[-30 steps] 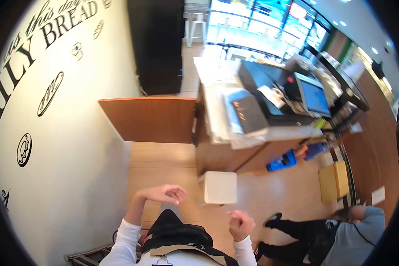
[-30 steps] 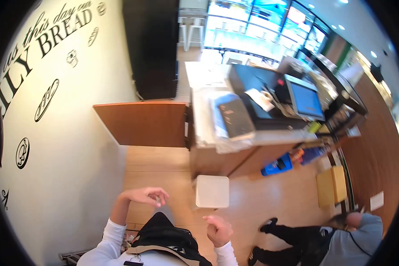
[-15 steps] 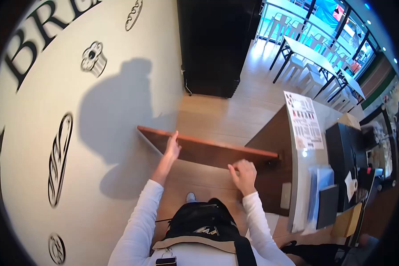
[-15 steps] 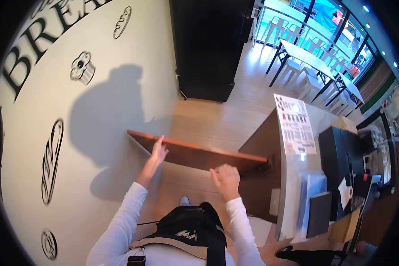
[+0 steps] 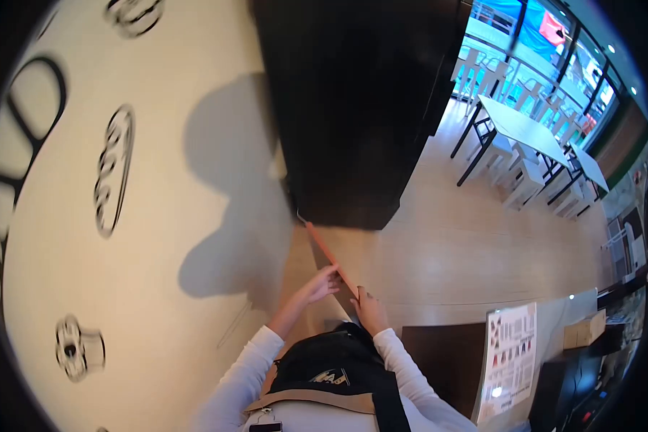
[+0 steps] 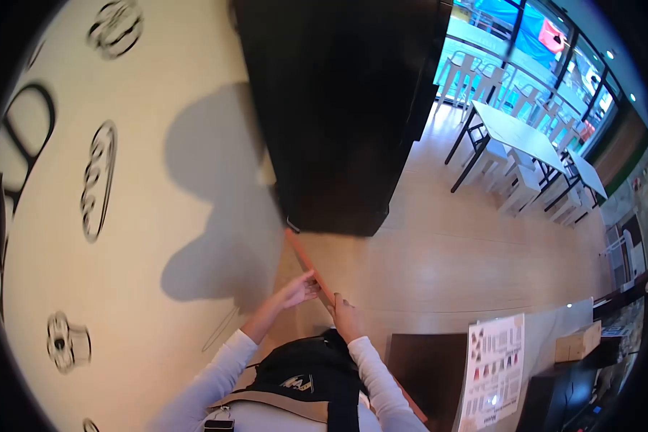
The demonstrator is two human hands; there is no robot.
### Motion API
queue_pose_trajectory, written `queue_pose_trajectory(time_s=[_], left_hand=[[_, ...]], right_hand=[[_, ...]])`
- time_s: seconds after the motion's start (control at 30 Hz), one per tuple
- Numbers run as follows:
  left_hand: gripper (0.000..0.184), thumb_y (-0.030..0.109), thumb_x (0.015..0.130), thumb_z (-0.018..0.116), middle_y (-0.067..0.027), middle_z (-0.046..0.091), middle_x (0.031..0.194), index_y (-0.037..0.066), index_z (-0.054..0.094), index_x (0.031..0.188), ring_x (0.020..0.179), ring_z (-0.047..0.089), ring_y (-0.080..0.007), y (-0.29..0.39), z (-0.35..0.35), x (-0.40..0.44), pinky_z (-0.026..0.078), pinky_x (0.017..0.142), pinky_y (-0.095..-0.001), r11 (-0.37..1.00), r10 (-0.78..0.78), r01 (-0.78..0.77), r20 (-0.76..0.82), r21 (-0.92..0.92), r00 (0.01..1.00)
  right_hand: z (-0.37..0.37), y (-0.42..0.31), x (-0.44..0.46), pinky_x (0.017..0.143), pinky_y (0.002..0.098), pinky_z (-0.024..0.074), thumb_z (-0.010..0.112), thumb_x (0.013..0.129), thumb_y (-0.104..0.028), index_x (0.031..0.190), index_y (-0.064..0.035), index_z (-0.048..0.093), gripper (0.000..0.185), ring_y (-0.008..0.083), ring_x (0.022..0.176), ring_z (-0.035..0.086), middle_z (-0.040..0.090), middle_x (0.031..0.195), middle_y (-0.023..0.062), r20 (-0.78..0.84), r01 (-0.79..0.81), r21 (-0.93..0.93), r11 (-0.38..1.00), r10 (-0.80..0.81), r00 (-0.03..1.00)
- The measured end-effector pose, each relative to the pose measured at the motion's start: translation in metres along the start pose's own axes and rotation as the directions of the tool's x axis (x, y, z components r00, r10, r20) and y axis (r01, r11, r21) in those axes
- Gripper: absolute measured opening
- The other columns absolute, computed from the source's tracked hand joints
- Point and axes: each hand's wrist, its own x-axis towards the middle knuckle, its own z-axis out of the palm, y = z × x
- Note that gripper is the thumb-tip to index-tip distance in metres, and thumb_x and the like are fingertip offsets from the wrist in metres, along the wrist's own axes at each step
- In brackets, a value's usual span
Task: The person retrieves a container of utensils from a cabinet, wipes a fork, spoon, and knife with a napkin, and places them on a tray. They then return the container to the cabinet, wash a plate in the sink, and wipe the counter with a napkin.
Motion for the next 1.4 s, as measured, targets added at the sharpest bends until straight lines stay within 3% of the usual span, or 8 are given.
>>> queue_pose_trajectory(time_s=[0.2,0.4,0.7,0.9,1.07,1.2,1.3,1.4], left_hand=[[0.073,0.039,0.085,0.056,-0.0166,0.036,0.137,0.001,0.024,0.138,0.128,0.033,-0.0271,0.115,0.054,0.107,0.025,0.104,-0.0386,0.867,0.193,-0.151,-0.041,0.475,0.980],[0.054,0.030,0.088,0.053,-0.0247,0.032,0.137,-0.003,0.039,0.128,0.129,0.031,-0.0327,0.159,0.047,0.281,0.025,0.105,-0.0363,0.058,0.040,-0.644,0.643,0.762,0.765],[0.051,0.043,0.095,0.031,-0.0241,0.061,0.092,-0.001,0.056,0.106,0.093,0.058,-0.0340,0.230,0.121,0.336,0.043,0.082,-0.0369,0.064,-0.873,-0.794,0.420,0.604,0.248],[0.053,0.047,0.093,0.037,-0.0115,0.058,0.111,0.001,0.052,0.116,0.101,0.053,-0.0206,0.178,0.059,0.352,0.040,0.087,-0.0331,0.450,-0.892,-0.589,0.362,0.671,-0.269],[0.057,0.047,0.091,0.045,-0.0136,0.055,0.116,0.002,0.043,0.126,0.109,0.050,-0.0224,0.186,0.051,0.297,0.037,0.094,-0.0320,0.255,-0.896,-0.618,-0.058,0.744,-0.439],[0.057,0.045,0.090,0.048,-0.0152,0.052,0.123,0.002,0.044,0.127,0.115,0.047,-0.0225,0.171,0.017,0.267,0.037,0.096,-0.0326,0.371,-0.847,-0.565,0.019,0.737,-0.531],[0.053,0.039,0.090,0.050,-0.0152,0.050,0.125,0.002,0.045,0.127,0.116,0.046,-0.0220,0.150,0.035,0.284,0.037,0.097,-0.0338,0.327,-0.913,-0.620,0.070,0.713,-0.402],[0.046,0.033,0.090,0.053,-0.0135,0.053,0.122,0.002,0.048,0.124,0.113,0.049,-0.0202,0.118,0.060,0.330,0.039,0.096,-0.0343,0.351,-0.936,-0.562,0.264,0.749,-0.233]], right_hand=[[-0.017,0.038,0.155,0.056,0.0481,0.0473,0.049,0.089,-0.031,0.095,-0.0057,0.044,0.026,0.0393,0.067,0.060,0.062,0.076,0.0194,-0.148,-0.138,-0.006,0.990,0.136,0.980],[-0.040,0.058,0.237,0.050,0.0440,0.0482,0.047,0.089,-0.041,0.093,-0.0078,0.048,0.034,0.0341,0.061,0.061,0.062,0.073,0.0149,-0.330,-0.301,-0.142,0.943,0.241,0.913],[-0.040,0.040,0.267,0.058,0.0375,0.0496,0.049,0.083,-0.048,0.087,-0.0125,0.057,0.037,0.0254,0.066,0.061,0.059,0.073,0.0063,-0.453,-0.706,-0.035,0.707,0.619,0.642],[-0.014,-0.009,0.264,0.089,0.0431,0.0396,0.054,0.074,-0.052,0.079,-0.0168,0.057,0.035,0.0186,0.076,0.059,0.056,0.072,0.0007,-0.640,-0.787,-0.129,0.603,0.556,0.531],[0.017,-0.072,0.240,0.099,0.0499,0.0281,0.055,0.065,-0.063,0.097,-0.0195,0.058,0.055,0.0158,0.093,0.056,0.059,0.093,-0.0018,-0.582,-0.830,-0.114,0.546,0.641,0.501],[0.017,-0.141,0.214,0.103,0.0521,0.0164,0.046,0.074,-0.067,0.118,-0.0099,0.047,0.072,0.0280,0.119,0.040,0.046,0.123,0.0132,-0.570,-0.872,0.321,0.368,0.811,0.132],[0.063,-0.170,0.198,0.106,0.0510,0.0121,0.055,0.081,-0.044,0.129,0.0006,0.031,0.069,0.0354,0.128,0.029,0.034,0.133,0.0248,-0.552,-0.722,0.681,-0.122,0.564,-0.615],[0.082,-0.191,0.156,0.105,0.0439,0.0210,0.065,0.077,-0.025,0.127,0.0070,0.030,0.070,0.0386,0.124,0.034,0.037,0.131,0.0266,-0.231,-0.356,0.828,-0.434,0.316,-0.920]])
